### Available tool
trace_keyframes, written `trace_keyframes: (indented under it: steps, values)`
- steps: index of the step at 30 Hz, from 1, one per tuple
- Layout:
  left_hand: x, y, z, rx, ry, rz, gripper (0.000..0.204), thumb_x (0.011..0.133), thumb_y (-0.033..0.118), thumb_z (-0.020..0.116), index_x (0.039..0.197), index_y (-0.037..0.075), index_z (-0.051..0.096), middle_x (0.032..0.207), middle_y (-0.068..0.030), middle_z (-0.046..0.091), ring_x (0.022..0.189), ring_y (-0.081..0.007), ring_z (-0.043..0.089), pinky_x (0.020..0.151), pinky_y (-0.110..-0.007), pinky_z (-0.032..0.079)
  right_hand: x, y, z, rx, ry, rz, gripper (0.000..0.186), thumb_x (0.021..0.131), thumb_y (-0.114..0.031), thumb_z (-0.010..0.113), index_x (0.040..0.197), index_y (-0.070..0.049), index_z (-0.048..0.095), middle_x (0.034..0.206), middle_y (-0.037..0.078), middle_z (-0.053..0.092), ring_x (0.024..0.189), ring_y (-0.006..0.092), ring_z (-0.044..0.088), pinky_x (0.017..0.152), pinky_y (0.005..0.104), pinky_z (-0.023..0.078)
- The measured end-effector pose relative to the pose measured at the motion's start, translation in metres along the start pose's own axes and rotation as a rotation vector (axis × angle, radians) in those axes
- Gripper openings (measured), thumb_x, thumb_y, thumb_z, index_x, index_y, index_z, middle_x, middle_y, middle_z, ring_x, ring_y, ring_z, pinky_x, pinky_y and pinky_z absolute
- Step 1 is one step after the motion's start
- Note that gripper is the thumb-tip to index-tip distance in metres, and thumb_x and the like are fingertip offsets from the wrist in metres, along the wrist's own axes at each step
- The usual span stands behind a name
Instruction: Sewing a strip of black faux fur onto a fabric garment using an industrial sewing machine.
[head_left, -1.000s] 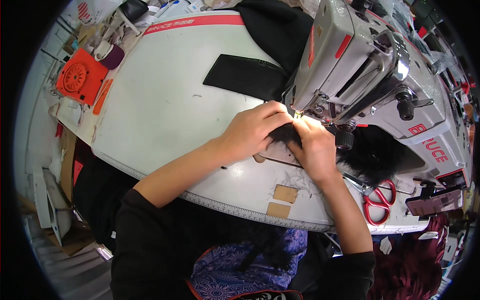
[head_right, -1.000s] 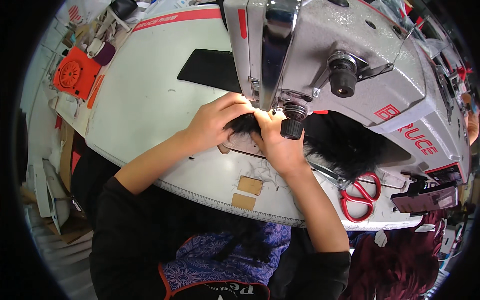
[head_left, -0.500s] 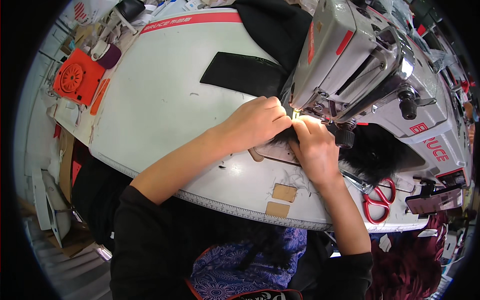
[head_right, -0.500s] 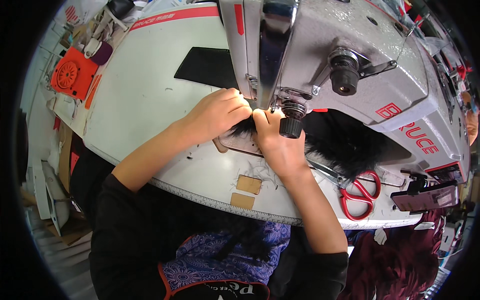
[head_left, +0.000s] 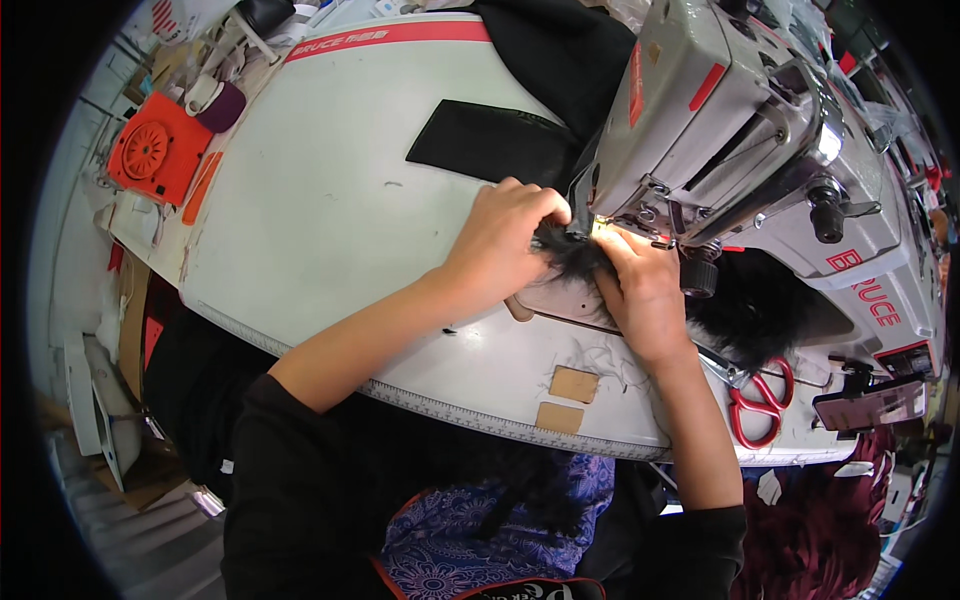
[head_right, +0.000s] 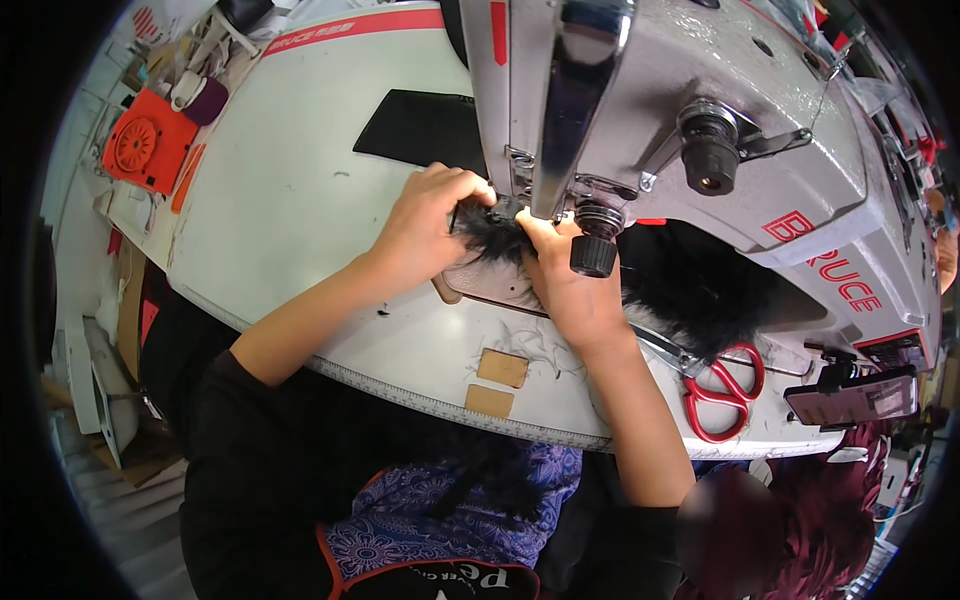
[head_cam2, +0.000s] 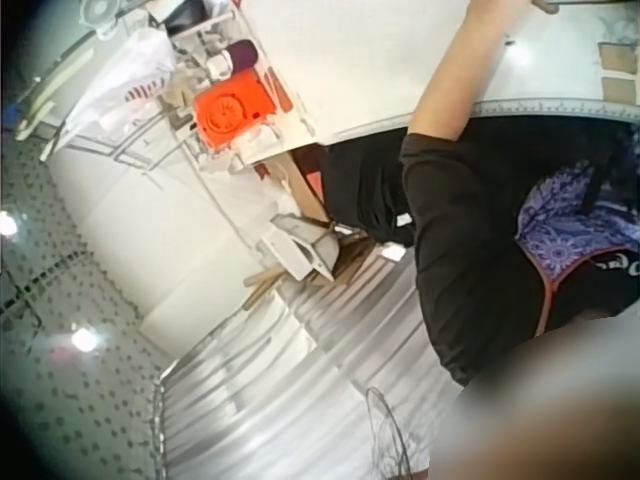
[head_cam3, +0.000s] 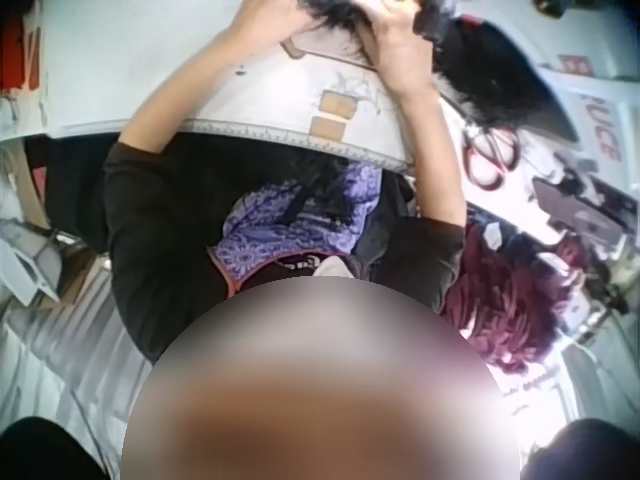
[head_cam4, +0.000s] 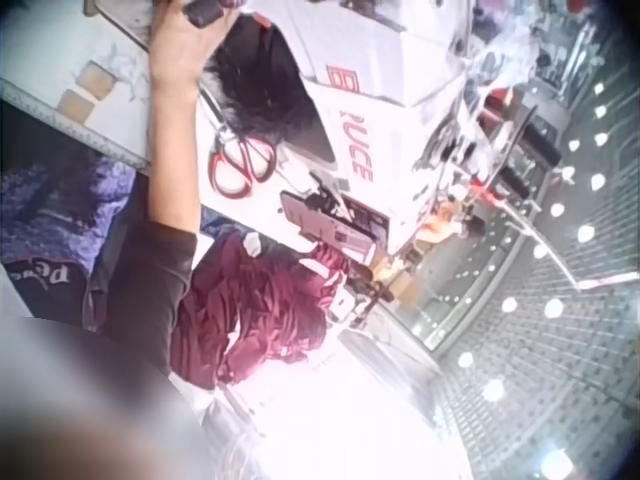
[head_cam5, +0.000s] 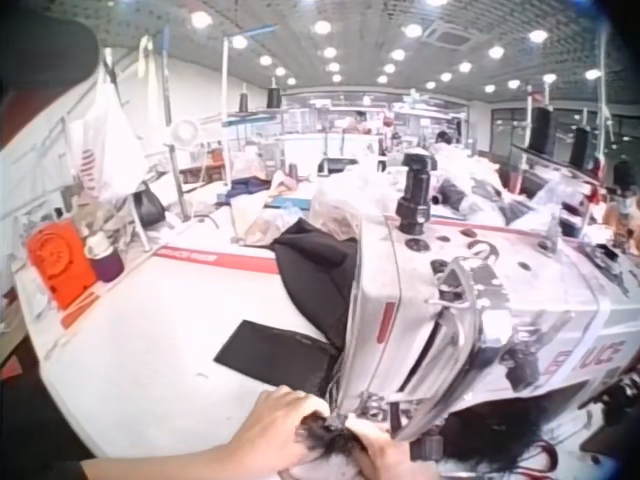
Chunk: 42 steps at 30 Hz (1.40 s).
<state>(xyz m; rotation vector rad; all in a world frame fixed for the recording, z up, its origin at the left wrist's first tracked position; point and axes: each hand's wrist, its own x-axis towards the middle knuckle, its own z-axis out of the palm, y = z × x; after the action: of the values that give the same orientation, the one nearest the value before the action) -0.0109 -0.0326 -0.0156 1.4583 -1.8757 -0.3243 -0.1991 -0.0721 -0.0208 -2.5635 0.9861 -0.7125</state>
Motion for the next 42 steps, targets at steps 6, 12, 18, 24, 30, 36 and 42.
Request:
trace_keyframes:
  steps: [6,12,18,24,30,36,42]
  values:
    - [-0.003,0.007,0.011,-0.062,0.051,0.001,0.042,0.064,-0.001,0.070,0.100,0.007,0.048,0.084,-0.0082,0.058,0.083,-0.0275,0.054,0.076,-0.037,0.041,-0.001,-0.003,0.000,-0.067,0.021,0.002,0.035,0.072,-0.002,0.064,0.106,-0.004,0.058,0.106,0.014,0.061,0.094,0.0324,0.057,0.081,0.0387,0.043]
    - [0.007,0.020,-0.002,-0.162,-0.082,-0.235,0.040,0.068,-0.003,0.066,0.101,0.010,0.048,0.077,-0.0135,0.059,0.075,-0.0308,0.058,0.076,-0.036,0.039,-0.003,-0.002,0.002,-0.063,0.045,-0.006,0.035,0.072,-0.003,0.064,0.107,-0.003,0.057,0.107,0.015,0.060,0.097,0.0317,0.056,0.083,0.0374,0.042]
    - [0.007,0.012,0.002,-0.079,-0.136,-0.176,0.027,0.069,0.003,0.067,0.092,0.012,0.056,0.083,-0.0100,0.058,0.080,-0.0279,0.057,0.080,-0.035,0.036,0.000,-0.004,-0.002,-0.017,0.023,0.001,0.033,0.073,-0.005,0.063,0.106,-0.004,0.058,0.108,0.014,0.060,0.098,0.0304,0.056,0.085,0.0369,0.041]
    - [0.012,-0.012,0.004,0.111,0.135,0.454,0.036,0.059,-0.004,0.067,0.092,0.008,0.061,0.087,-0.0060,0.054,0.084,-0.0241,0.052,0.070,-0.032,0.044,-0.001,-0.004,-0.002,-0.079,-0.033,0.003,0.036,0.072,-0.006,0.065,0.108,-0.005,0.058,0.109,0.013,0.060,0.098,0.0297,0.056,0.086,0.0372,0.041]
    - [0.017,-0.021,-0.002,0.058,-0.113,0.583,0.040,0.056,-0.008,0.065,0.093,0.005,0.059,0.090,-0.0054,0.054,0.085,-0.0257,0.052,0.073,-0.034,0.046,-0.003,-0.001,-0.001,-0.105,-0.014,-0.022,0.038,0.070,-0.006,0.066,0.108,-0.005,0.057,0.108,0.011,0.059,0.099,0.0288,0.055,0.086,0.0369,0.040]
    - [0.019,-0.022,-0.014,0.020,-0.251,0.621,0.043,0.055,-0.006,0.067,0.096,0.004,0.059,0.093,-0.0049,0.056,0.086,-0.0255,0.052,0.075,-0.032,0.048,-0.004,-0.003,-0.006,-0.151,-0.018,-0.063,0.035,0.071,-0.005,0.065,0.104,-0.007,0.058,0.099,0.007,0.058,0.094,0.0257,0.055,0.083,0.0355,0.041]
    - [0.016,-0.027,-0.015,0.076,-0.294,0.651,0.040,0.059,-0.001,0.067,0.098,0.003,0.059,0.096,-0.0046,0.057,0.087,-0.0235,0.052,0.075,-0.031,0.048,-0.010,-0.004,-0.016,-0.161,0.052,-0.270,0.033,0.070,-0.002,0.064,0.102,-0.007,0.062,0.100,0.004,0.058,0.090,0.0212,0.054,0.077,0.0313,0.046]
